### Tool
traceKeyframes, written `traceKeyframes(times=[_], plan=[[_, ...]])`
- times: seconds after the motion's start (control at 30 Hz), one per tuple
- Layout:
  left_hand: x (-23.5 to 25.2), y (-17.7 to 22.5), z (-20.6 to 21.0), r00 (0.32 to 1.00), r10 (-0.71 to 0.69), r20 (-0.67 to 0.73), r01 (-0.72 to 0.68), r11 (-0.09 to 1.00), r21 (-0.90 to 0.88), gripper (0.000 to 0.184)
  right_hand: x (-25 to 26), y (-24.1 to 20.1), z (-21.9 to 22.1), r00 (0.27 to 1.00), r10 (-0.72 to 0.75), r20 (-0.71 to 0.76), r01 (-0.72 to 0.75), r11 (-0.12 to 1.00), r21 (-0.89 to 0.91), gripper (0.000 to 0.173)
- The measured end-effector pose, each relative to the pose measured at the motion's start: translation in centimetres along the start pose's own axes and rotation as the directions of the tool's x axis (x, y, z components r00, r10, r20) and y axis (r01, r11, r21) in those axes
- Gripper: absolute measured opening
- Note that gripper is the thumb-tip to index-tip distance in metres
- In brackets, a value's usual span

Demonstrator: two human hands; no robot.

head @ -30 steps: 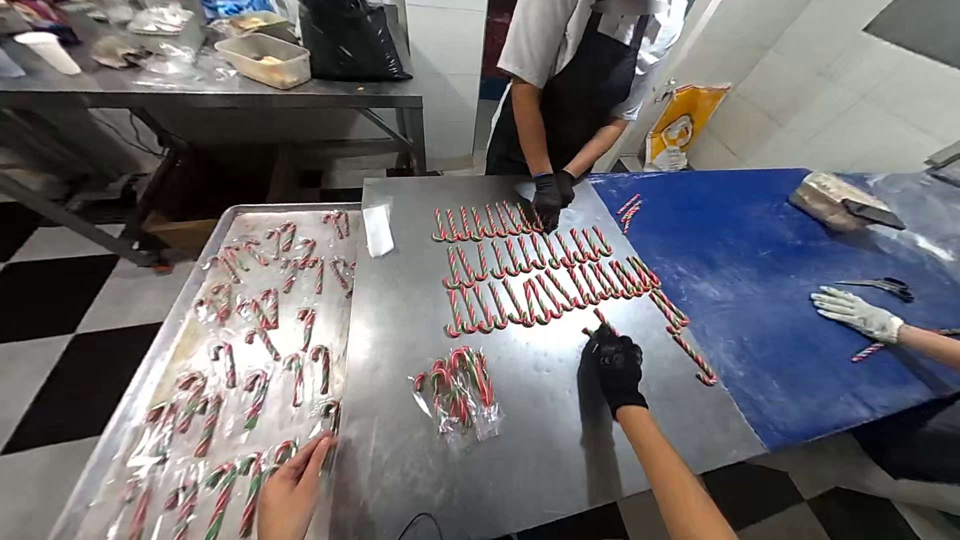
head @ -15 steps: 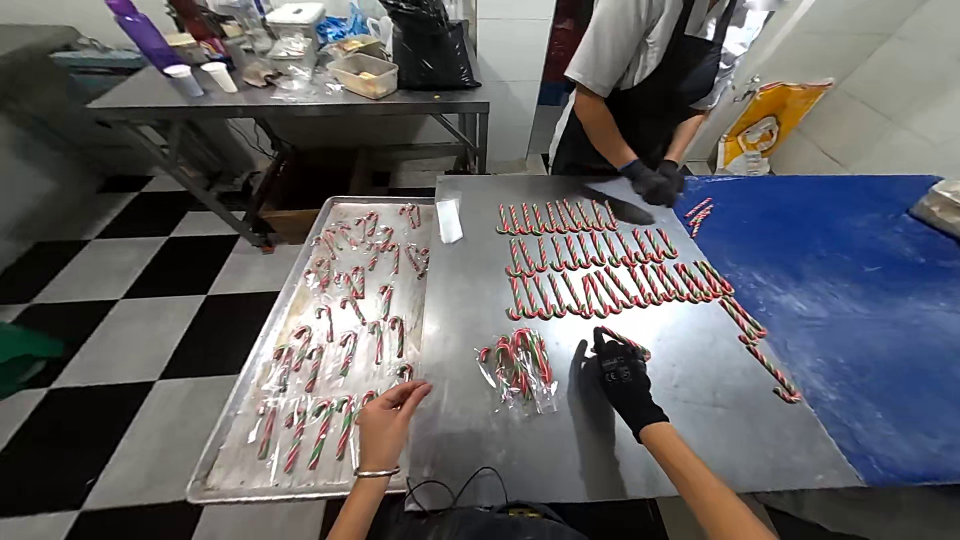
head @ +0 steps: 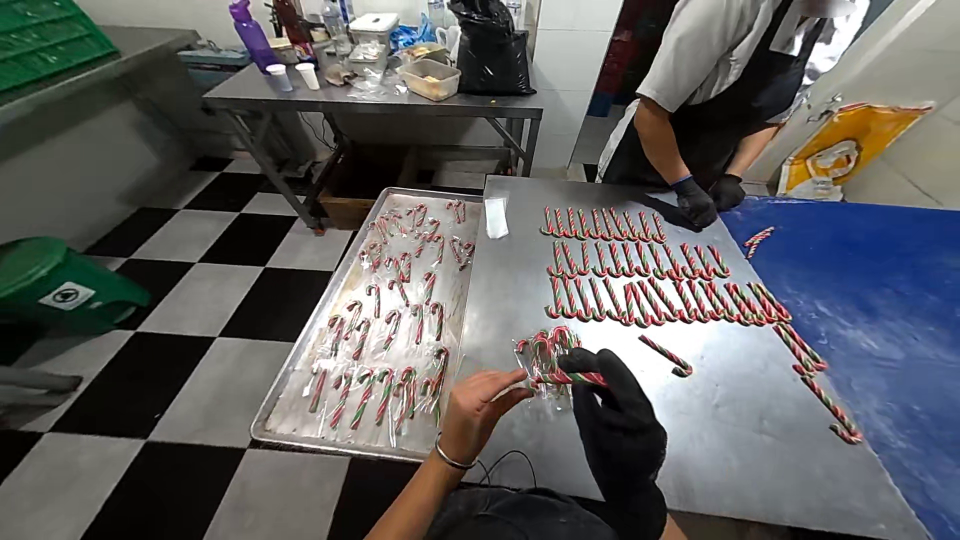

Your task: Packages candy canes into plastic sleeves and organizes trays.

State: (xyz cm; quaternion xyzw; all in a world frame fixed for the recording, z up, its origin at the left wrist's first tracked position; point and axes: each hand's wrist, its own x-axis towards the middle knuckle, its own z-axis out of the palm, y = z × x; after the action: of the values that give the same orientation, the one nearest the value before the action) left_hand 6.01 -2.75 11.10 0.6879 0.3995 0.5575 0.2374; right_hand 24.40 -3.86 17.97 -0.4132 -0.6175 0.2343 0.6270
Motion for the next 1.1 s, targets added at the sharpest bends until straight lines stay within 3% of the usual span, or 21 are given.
traceKeyframes(times=[0.1,0.17,0.2,0.27,0.33,0.4,0.43,0.47,0.53,0.6,0.63,0.73,0.83,0.9,1.0,1.1], plan=[[-0.2,0.9,0.3,0.999,0.028,-0.034,-0.029,0.999,-0.03,0.021,-1.0,0.7,0.7,0.999,-0.001,0.043,0.003,0.999,-0.043,0.028],[-0.6,1.4,0.7,0.997,-0.003,-0.071,-0.003,0.997,-0.081,0.016,-2.0,1.3,0.3,0.976,0.012,0.217,0.048,0.962,-0.269,0.028],[-1.0,1.5,1.0,0.996,-0.028,-0.089,0.016,0.992,-0.123,0.014,-2.6,1.4,0.0,0.94,0.082,0.33,0.042,0.935,-0.352,0.036],[-1.8,1.9,1.7,0.997,-0.058,-0.054,0.045,0.977,-0.208,0.011,-3.5,0.9,-0.8,0.825,0.298,0.48,-0.123,0.924,-0.362,0.055],[-2.2,2.6,2.1,0.997,-0.027,0.067,0.041,0.973,-0.225,0.01,-3.7,0.3,-1.8,0.746,0.443,0.496,-0.31,0.891,-0.33,0.048],[-2.2,2.3,1.7,0.992,-0.067,0.108,0.078,0.992,-0.099,0.023,-3.8,1.0,-3.2,0.806,0.461,0.371,-0.332,0.871,-0.361,0.029],[-2.0,1.1,1.1,0.98,-0.184,0.073,0.182,0.983,0.037,0.032,-3.7,2.3,-4.2,0.866,0.417,0.278,-0.283,0.865,-0.414,0.025],[-1.8,-0.6,0.2,0.927,-0.374,0.034,0.365,0.917,0.16,0.042,-3.4,3.7,-5.3,0.911,0.366,0.188,-0.24,0.845,-0.478,0.022],[-1.6,-5.5,-2.2,0.699,-0.715,-0.019,0.691,0.669,0.273,0.062,-3.2,7.2,-7.1,0.95,0.31,0.034,-0.235,0.785,-0.574,0.021],[-2.2,-9.6,-3.6,0.526,-0.85,-0.014,0.802,0.491,0.341,0.068,-4.1,11.3,-7.9,0.947,0.308,-0.088,-0.295,0.729,-0.617,0.022],[-2.6,-10.9,-3.8,0.491,-0.871,-0.005,0.811,0.455,0.368,0.063,-5.0,13.3,-8.2,0.943,0.313,-0.116,-0.312,0.701,-0.642,0.023],[-3.7,-12.6,-3.5,0.506,-0.861,-0.042,0.815,0.462,0.349,0.034,-8.0,16.7,-9.3,0.934,0.354,-0.049,-0.278,0.634,-0.721,0.031],[-4.4,-12.9,-3.6,0.524,-0.849,-0.072,0.838,0.498,0.221,0.026,-9.8,17.5,-11.7,0.955,0.23,0.189,0.037,0.538,-0.842,0.064],[-5.0,-12.9,-3.6,0.536,-0.841,-0.074,0.842,0.526,0.115,0.028,-8.2,18.0,-14.2,0.955,0.149,0.256,0.151,0.498,-0.854,0.076],[-5.5,-12.3,-3.7,0.555,-0.828,-0.074,0.829,0.543,0.135,0.024,-3.1,21.1,-16.5,0.958,0.232,0.169,0.071,0.378,-0.923,0.075],[-5.0,-11.2,-3.6,0.533,-0.837,-0.123,0.841,0.508,0.188,0.03,-0.2,24.1,-16.5,0.891,0.433,0.135,0.022,0.255,-0.967,0.053]])
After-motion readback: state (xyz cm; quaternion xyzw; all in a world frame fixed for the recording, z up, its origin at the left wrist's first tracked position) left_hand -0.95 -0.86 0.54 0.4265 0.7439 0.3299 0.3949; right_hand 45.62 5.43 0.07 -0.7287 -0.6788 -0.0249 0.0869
